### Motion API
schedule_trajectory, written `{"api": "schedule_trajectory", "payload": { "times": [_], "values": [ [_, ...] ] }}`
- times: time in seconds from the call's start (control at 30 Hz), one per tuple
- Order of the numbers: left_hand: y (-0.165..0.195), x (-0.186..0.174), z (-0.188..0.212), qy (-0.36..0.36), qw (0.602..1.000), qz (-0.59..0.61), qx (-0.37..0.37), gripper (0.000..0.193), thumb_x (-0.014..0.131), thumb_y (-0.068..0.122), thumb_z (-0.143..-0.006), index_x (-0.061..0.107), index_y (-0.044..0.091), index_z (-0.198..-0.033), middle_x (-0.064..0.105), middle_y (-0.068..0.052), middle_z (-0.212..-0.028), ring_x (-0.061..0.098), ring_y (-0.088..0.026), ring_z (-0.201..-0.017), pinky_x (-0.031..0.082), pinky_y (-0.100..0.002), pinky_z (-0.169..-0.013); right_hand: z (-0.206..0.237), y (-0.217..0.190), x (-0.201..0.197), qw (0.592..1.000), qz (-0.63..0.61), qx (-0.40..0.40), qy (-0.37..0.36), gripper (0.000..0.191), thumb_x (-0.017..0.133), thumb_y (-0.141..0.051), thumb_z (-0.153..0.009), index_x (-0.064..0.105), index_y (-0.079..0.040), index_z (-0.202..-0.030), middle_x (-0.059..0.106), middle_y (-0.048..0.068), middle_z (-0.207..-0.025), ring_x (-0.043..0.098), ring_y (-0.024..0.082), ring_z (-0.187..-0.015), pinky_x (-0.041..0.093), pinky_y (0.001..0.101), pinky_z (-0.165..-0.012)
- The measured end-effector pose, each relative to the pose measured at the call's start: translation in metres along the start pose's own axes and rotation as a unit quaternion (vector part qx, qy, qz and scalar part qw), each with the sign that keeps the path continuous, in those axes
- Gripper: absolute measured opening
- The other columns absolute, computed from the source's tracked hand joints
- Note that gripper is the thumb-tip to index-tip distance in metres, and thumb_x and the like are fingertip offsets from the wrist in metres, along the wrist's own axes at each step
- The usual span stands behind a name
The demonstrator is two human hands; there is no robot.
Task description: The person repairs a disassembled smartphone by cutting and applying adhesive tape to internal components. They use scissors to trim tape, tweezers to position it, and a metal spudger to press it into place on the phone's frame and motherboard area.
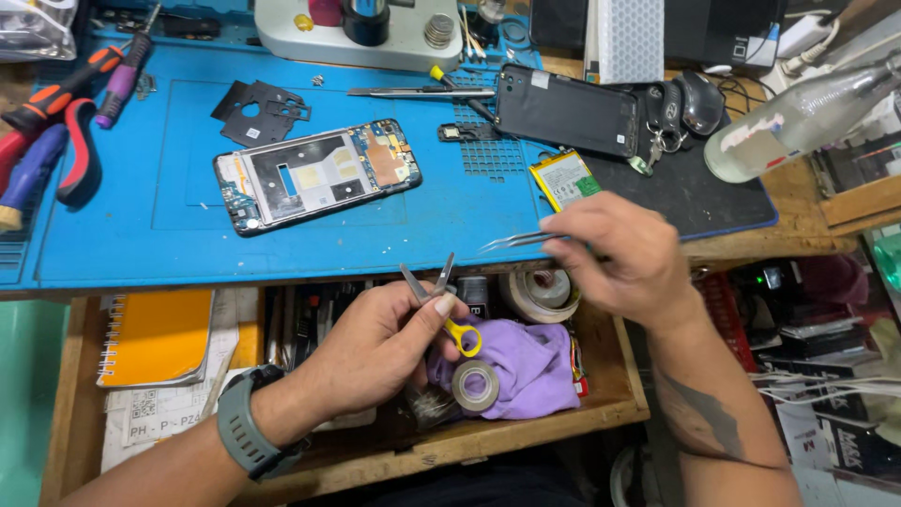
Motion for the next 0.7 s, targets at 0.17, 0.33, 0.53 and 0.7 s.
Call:
{"api": "schedule_trajectory", "payload": {
  "times": [0.17, 0.33, 0.53, 0.7],
  "values": [
    [0.004, -0.005, 0.001, 0.001, 1.000, -0.019, -0.003, 0.035, 0.050, 0.029, -0.102, 0.073, 0.004, -0.108, 0.072, -0.001, -0.071, 0.060, -0.005, -0.049, 0.051, -0.024, -0.045, -0.021, -0.012, 0.025, 0.996, -0.026, -0.079, -0.011, 0.027, 0.087, -0.006, -0.085, 0.068, -0.004, -0.104, 0.069, 0.010, -0.091, 0.069, 0.025, -0.079, 0.054, 0.0346, -0.068],
    [0.002, -0.008, 0.001, 0.000, 1.000, -0.021, -0.003, 0.035, 0.050, 0.029, -0.101, 0.073, 0.003, -0.108, 0.071, -0.001, -0.070, 0.058, -0.006, -0.047, 0.050, -0.025, -0.044, -0.020, -0.014, 0.032, 0.996, -0.029, -0.090, -0.008, 0.027, 0.089, -0.007, -0.083, 0.068, -0.005, -0.101, 0.068, 0.009, -0.090, 0.068, 0.024, -0.077, 0.053, 0.0343, -0.065],
    [0.006, -0.007, 0.001, 0.003, 0.999, -0.034, -0.003, 0.034, 0.050, 0.027, -0.101, 0.073, 0.004, -0.109, 0.071, -0.001, -0.071, 0.057, -0.006, -0.046, 0.049, -0.025, -0.043, -0.019, -0.016, 0.033, 0.994, -0.006, -0.106, -0.017, 0.026, 0.089, -0.008, -0.082, 0.070, -0.005, -0.100, 0.068, 0.008, -0.088, 0.066, 0.023, -0.073, 0.050, 0.0336, -0.061],
    [0.005, -0.007, 0.000, 0.005, 0.999, -0.041, -0.009, 0.034, 0.049, 0.027, -0.101, 0.073, 0.003, -0.109, 0.072, -0.002, -0.071, 0.057, -0.006, -0.046, 0.049, -0.025, -0.043, -0.019, -0.016, 0.033, 0.994, -0.003, -0.105, -0.019, 0.025, 0.089, -0.009, -0.083, 0.071, -0.006, -0.099, 0.068, 0.008, -0.088, 0.065, 0.023, -0.072, 0.050, 0.0335, -0.061]
  ]
}}
Point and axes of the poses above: each hand's wrist, its own z-axis away from the middle knuckle, its own x-axis out of the palm, y = z × x, the point moved 9 cm from there along -z, towards the middle knuckle
